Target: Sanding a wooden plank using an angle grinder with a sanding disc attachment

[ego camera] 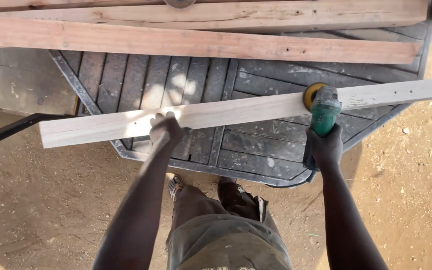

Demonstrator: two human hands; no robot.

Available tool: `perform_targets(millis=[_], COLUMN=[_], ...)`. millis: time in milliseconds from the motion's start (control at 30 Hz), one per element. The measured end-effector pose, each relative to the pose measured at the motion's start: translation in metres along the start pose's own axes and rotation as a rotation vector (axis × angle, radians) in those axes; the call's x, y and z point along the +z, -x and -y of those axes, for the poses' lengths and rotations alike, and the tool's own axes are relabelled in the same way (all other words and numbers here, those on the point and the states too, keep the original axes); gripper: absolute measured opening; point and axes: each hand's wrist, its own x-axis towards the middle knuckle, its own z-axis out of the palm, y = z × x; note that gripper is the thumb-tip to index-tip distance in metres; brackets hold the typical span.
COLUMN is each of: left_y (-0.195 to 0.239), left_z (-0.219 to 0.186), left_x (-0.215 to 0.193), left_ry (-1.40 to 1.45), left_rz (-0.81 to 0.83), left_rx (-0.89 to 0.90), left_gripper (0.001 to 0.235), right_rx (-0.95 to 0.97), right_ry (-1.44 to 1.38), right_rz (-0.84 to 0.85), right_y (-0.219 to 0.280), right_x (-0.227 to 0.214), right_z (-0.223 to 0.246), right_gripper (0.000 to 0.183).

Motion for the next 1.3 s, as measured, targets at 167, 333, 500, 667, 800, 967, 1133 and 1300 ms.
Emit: perform_targets(millis=[167, 333, 500, 667, 800, 967, 1133, 1300], left_y=[-0.028, -0.024, -0.027, -0.045, -0.035, -0.030, -0.029, -0.032], left_z=[-0.009, -0.004, -0.011, 0.058, 0.101, 0.136, 0.142, 0.171], left_x=[-0.034, -0.019, -0.020, 0.027, 0.004, -0.023, -0.026, 0.027], left_ry=[0.220, 0.208, 0.151, 0.388, 0.462, 0.502, 0.401, 0.390], left_rz=[0.462, 0.440, 0.454, 0.662, 0.619, 0.503, 0.595, 0.597], left_rx=[-0.121, -0.100, -0.167, -0.038, -0.175, -0.355, -0.286, -0.174], left_gripper=[0.050, 0.057, 0.056, 0.033, 0.042, 0.048, 0.055, 0.028], right_rx=[0.096, 0.106, 0.024, -0.189, -0.090, 0.161, 0.181, 0.095], right_ry=[-0.069, -0.060, 0.076, 0.210, 0.184, -0.058, -0.088, 0.016], right_rz=[-0.141, -0.129, 0.196, 0.336, 0.330, 0.051, -0.074, 0.143], right_y=[-0.080, -0.038, 0.046, 0.093, 0.109, 0.095, 0.103, 0.161], right_x=[-0.033, -0.026, 0.018, 0.054, 0.055, 0.049, 0.059, 0.113], right_z=[-0.079, -0.033, 0.047, 0.066, 0.065, 0.030, 0.016, 0.082], right_gripper=[0.069, 0.069, 0.071, 0.075, 0.074, 0.070, 0.069, 0.069])
